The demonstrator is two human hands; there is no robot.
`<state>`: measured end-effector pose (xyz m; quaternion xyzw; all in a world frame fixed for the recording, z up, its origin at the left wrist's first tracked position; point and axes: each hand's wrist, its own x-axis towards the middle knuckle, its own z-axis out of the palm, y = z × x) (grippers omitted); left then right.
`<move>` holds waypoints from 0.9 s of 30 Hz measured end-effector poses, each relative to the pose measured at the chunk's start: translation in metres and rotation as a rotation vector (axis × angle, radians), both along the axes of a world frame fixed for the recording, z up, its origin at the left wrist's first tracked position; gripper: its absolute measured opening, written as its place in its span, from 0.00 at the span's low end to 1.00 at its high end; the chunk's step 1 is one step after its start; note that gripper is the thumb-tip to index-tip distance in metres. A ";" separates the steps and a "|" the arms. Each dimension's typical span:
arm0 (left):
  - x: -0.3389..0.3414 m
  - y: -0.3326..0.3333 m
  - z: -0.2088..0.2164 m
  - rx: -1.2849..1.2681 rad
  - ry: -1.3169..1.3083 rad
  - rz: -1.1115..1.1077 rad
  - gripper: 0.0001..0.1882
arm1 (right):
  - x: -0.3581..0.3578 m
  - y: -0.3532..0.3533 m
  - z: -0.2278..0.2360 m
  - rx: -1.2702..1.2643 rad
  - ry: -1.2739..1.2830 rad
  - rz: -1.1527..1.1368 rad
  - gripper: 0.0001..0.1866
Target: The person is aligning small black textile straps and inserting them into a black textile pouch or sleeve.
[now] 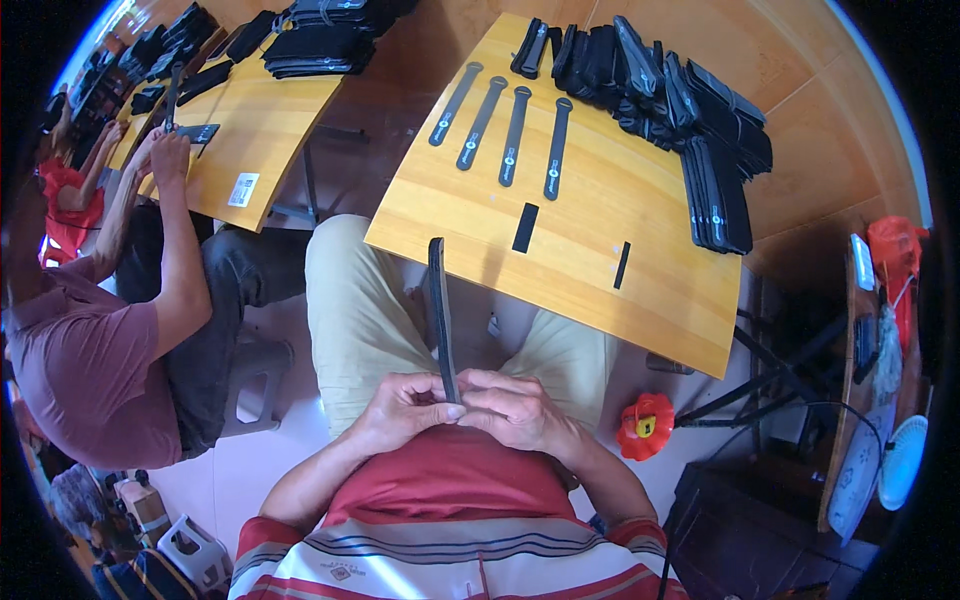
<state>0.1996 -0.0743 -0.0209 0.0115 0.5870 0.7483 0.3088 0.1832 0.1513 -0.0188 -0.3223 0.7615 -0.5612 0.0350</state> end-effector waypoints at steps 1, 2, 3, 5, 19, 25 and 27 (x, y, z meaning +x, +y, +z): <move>-0.001 0.000 0.001 -0.001 0.002 -0.002 0.06 | 0.000 0.000 0.000 -0.001 0.002 -0.002 0.16; -0.001 0.000 0.004 0.009 -0.001 -0.004 0.06 | -0.001 -0.001 0.001 -0.024 -0.002 0.002 0.15; -0.002 0.000 0.005 0.019 -0.003 -0.004 0.06 | -0.001 -0.001 0.001 -0.047 -0.004 0.007 0.15; -0.003 -0.003 0.007 0.009 -0.013 -0.015 0.06 | -0.001 -0.002 0.001 -0.060 -0.008 0.013 0.14; -0.001 -0.009 0.001 -0.014 0.001 -0.002 0.10 | 0.010 -0.005 -0.003 0.146 0.285 -0.027 0.16; 0.000 -0.005 0.002 -0.027 0.027 0.026 0.10 | 0.012 -0.004 -0.004 0.150 0.289 -0.046 0.17; 0.001 -0.003 0.001 0.025 -0.010 0.073 0.11 | 0.013 -0.003 -0.005 0.230 0.284 -0.041 0.18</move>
